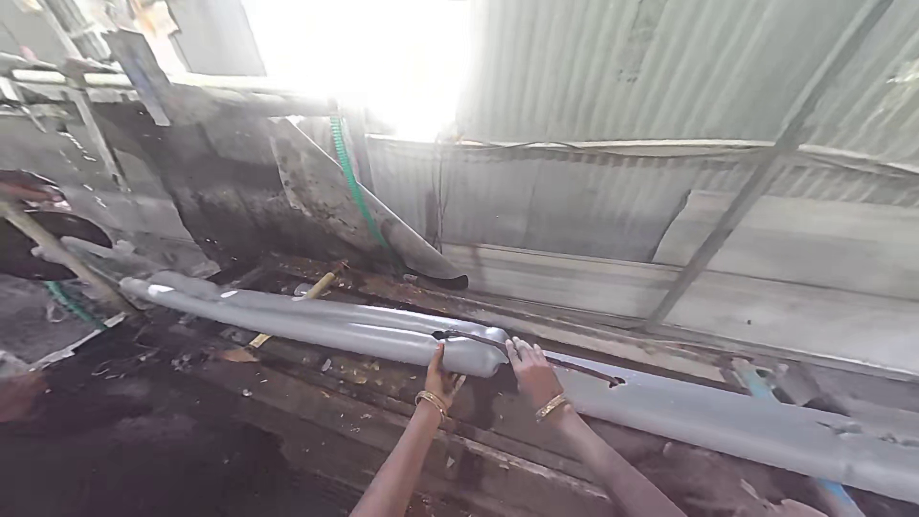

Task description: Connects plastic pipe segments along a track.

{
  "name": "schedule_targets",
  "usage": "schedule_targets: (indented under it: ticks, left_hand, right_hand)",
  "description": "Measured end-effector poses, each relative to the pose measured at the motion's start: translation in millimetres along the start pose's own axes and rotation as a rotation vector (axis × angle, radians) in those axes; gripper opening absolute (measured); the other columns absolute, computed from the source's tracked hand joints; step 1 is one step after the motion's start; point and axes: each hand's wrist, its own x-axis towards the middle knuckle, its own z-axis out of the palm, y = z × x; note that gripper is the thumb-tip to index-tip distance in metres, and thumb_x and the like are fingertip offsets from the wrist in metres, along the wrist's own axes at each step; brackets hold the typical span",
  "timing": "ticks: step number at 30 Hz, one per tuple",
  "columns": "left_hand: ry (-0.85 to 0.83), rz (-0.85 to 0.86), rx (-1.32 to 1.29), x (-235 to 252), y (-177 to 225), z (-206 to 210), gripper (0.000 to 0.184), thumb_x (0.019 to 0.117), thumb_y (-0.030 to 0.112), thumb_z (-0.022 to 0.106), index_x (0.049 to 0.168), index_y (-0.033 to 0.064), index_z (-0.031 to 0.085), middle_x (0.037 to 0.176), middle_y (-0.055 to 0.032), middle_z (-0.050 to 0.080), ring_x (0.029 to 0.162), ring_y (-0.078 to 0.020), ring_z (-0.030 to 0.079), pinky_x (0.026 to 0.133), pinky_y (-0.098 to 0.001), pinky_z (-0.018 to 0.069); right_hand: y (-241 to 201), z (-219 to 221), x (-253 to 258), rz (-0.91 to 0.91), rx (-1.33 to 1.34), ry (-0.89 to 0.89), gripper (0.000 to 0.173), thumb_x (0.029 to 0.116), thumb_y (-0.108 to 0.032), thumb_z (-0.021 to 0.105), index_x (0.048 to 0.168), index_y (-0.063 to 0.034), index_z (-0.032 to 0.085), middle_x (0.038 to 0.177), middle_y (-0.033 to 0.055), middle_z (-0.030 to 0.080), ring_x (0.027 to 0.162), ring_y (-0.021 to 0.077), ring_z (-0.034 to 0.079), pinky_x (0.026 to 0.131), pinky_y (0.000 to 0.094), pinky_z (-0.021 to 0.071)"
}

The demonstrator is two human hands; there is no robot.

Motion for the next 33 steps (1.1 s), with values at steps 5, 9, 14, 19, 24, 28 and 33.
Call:
schedule_targets:
  ticks: [5,9,14,19,24,28,33]
  left_hand:
    - [0.042,-0.015,0.012,-0.3,-10.8,-2.6,0.065,0.1080,0.054,0.035,0.155,0.0089,0.035,0.157,-0.0197,0.040,0.139,-0.0324,0.045,0.109,-0.0505,0.0403]
    - [0.014,0.000,0.006,3.3,-16.5,-3.3,0.064,0.1082,0.053,0.036,0.154,0.0082,0.037,0.156,-0.0194,0.042,0.139,-0.0320,0.046,0.109,-0.0504,0.0407]
    - [-0.011,-0.037,-0.025,4.2,-18.1,-3.8,0.063,0.1084,0.052,0.036,0.155,0.0093,0.036,0.157,-0.0181,0.040,0.141,-0.0309,0.044,0.111,-0.0498,0.0396]
    - [-0.019,-0.091,-0.024,5.7,-21.2,-9.8,0.062,0.1080,0.050,0.040,0.154,0.0087,0.037,0.157,-0.0182,0.041,0.140,-0.0306,0.045,0.110,-0.0482,0.0410]
    - [-0.056,-0.125,-0.018,6.1,-22.5,-11.3,0.060,0.1089,0.046,0.041,0.155,0.0082,0.036,0.157,-0.0188,0.040,0.139,-0.0310,0.046,0.110,-0.0472,0.0422]
    - [-0.070,-0.125,-0.009,7.6,-24.1,-10.6,0.059,0.1090,0.044,0.042,0.154,0.0065,0.037,0.155,-0.0205,0.043,0.134,-0.0311,0.050,0.106,-0.0452,0.0455]
    - [-0.086,-0.131,-0.007,2.2,-27.6,-10.7,0.056,0.1099,0.041,0.041,0.154,0.0055,0.036,0.155,-0.0198,0.042,0.134,-0.0286,0.050,0.106,-0.0425,0.0457]
  right_hand:
    - [-20.7,-3.3,4.7,0.114,-0.096,-0.240,0.056,0.0966,0.011,0.050,0.151,0.0118,0.037,0.155,0.0318,0.041,0.147,0.0463,0.038,0.121,0.0596,0.0259]
    - [-28.8,-3.9,3.8,0.168,-0.142,-0.289,0.064,0.0989,0.009,0.047,0.159,-0.0096,0.037,0.160,0.0346,0.031,0.149,0.0527,0.029,0.121,0.0657,0.0196]
    - [-32.6,-1.0,6.1,0.228,-0.140,-0.260,0.075,0.0961,0.011,0.050,0.160,-0.0261,0.038,0.155,0.0363,0.037,0.147,0.0559,0.031,0.118,0.0709,0.0205]
    - [-41.6,11.2,4.7,0.318,-0.122,-0.205,0.073,0.0924,0.007,0.059,0.157,-0.0221,0.044,0.157,0.0357,0.035,0.149,0.0558,0.027,0.118,0.0747,0.0146]
    - [-51.8,21.9,0.3,0.342,-0.127,-0.129,0.071,0.0886,0.008,0.063,0.155,-0.0105,0.046,0.161,0.0302,0.033,0.150,0.0558,0.024,0.115,0.0781,0.0121]
    - [-50.4,22.7,2.0,0.356,-0.180,-0.174,0.073,0.0893,0.006,0.063,0.157,-0.0098,0.041,0.161,0.0310,0.033,0.149,0.0569,0.024,0.115,0.0788,0.0125]
    - [-49.5,21.9,1.2,0.385,-0.220,-0.182,0.061,0.0966,0.001,0.057,0.156,-0.0115,0.045,0.157,0.0308,0.040,0.147,0.0567,0.030,0.114,0.0777,0.0176]
